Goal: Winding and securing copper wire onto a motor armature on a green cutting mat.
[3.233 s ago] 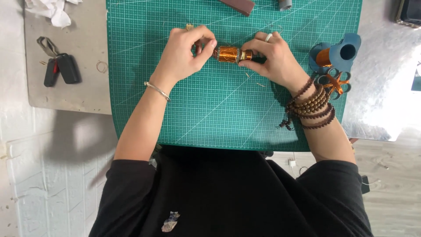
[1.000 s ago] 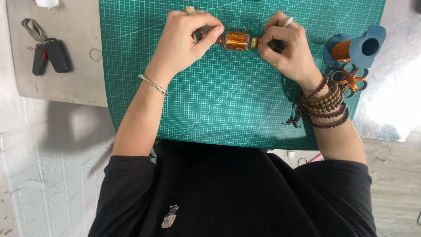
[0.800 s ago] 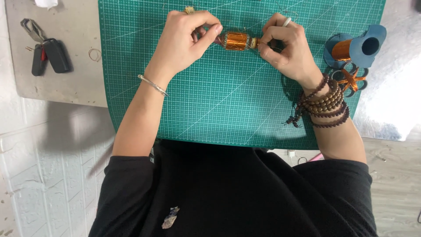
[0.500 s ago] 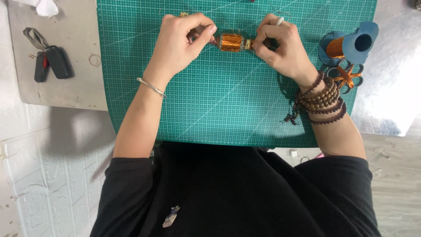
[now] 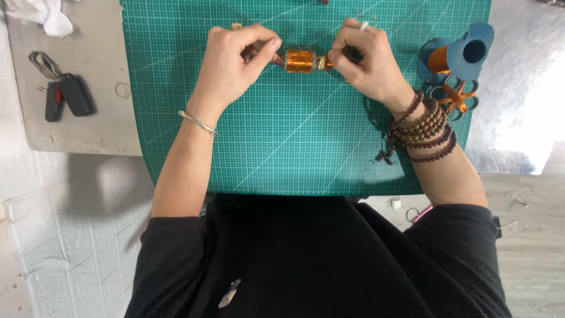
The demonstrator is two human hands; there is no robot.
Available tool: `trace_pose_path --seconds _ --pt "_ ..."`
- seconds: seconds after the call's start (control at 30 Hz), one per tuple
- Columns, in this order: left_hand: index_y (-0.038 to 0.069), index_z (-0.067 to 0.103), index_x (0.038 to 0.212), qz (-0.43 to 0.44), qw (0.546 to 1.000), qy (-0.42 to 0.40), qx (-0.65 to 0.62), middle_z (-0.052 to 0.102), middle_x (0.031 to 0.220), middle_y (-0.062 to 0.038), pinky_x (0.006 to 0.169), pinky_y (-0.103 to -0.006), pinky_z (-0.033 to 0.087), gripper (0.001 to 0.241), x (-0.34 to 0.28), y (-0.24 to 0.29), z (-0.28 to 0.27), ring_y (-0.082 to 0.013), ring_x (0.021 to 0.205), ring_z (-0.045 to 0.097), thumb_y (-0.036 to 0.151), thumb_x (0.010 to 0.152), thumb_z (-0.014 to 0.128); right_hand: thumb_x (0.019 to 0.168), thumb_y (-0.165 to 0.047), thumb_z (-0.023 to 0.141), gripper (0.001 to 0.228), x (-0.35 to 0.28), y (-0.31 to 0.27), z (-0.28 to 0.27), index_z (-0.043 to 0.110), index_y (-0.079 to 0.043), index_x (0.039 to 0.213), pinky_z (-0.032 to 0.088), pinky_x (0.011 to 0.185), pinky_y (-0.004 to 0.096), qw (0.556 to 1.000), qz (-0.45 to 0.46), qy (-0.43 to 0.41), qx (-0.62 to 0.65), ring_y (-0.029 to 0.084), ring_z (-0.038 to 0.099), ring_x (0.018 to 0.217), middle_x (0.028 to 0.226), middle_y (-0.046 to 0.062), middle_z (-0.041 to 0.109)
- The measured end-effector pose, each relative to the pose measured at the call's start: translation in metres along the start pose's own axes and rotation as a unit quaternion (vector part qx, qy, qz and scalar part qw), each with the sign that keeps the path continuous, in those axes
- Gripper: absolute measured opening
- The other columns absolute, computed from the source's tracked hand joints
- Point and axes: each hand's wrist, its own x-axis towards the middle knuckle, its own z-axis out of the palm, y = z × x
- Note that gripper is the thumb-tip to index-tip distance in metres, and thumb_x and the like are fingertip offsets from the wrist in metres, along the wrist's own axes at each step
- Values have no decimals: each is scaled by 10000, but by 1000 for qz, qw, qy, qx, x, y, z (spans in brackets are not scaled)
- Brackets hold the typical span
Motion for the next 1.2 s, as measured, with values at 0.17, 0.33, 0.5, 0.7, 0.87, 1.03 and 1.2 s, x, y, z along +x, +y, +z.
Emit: trace_pose_path --seconds 0.17,0.33,0.5,0.7,0.87,1.03,1.2 --pt "-7 676 932 -17 1000 6 6 688 717 -52 467 -183 389 168 1 1 1 -77 517 532 103 982 559 881 11 526 130 3 -5 -1 511 -16 755 349 562 282 1000 12 -4 0 174 426 676 744 76 492" --pt "-6 675 930 -1 999 31 17 692 733 -54 470 -192 414 158 0 -4 3 -86 518 555 94 981 564 889 11 536 159 2 -4 0 510 -23 736 363 567 274 1000 21 -5 -2 168 429 680 736 69 498" --pt "-4 685 942 15 999 30 37 704 790 -58 510 -205 445 120 0 -3 4 -111 589 605 68 965 592 902 2 538 150 2 -5 -1 521 -10 754 362 595 300 1000 11 -6 1 186 435 709 719 76 508" --pt "-2 696 934 2 999 22 37 696 763 -47 494 -200 435 124 -2 -3 5 -102 550 569 79 951 602 902 -14 548 158 2 -8 -1 527 -10 745 356 555 286 1000 18 -6 4 179 432 693 726 76 509" --pt "18 699 916 -3 999 16 51 695 759 -21 548 -226 415 118 -4 -4 6 -90 518 520 99 942 616 899 -40 553 138 2 -8 -2 540 -11 764 369 567 284 1000 27 -10 -3 181 449 695 767 80 515" --pt "25 702 922 4 997 15 70 707 792 -10 634 -266 430 129 -5 -7 6 -103 521 527 119 947 617 903 -42 552 140 1 -10 -1 537 -14 768 365 556 275 999 35 -14 2 174 442 683 781 82 510" --pt "6 697 934 28 997 -2 73 712 804 -38 574 -243 442 142 -4 -2 4 -105 505 557 113 957 607 893 -36 546 161 2 -9 -3 525 -15 734 376 570 286 1000 9 -11 2 188 454 718 731 75 519"
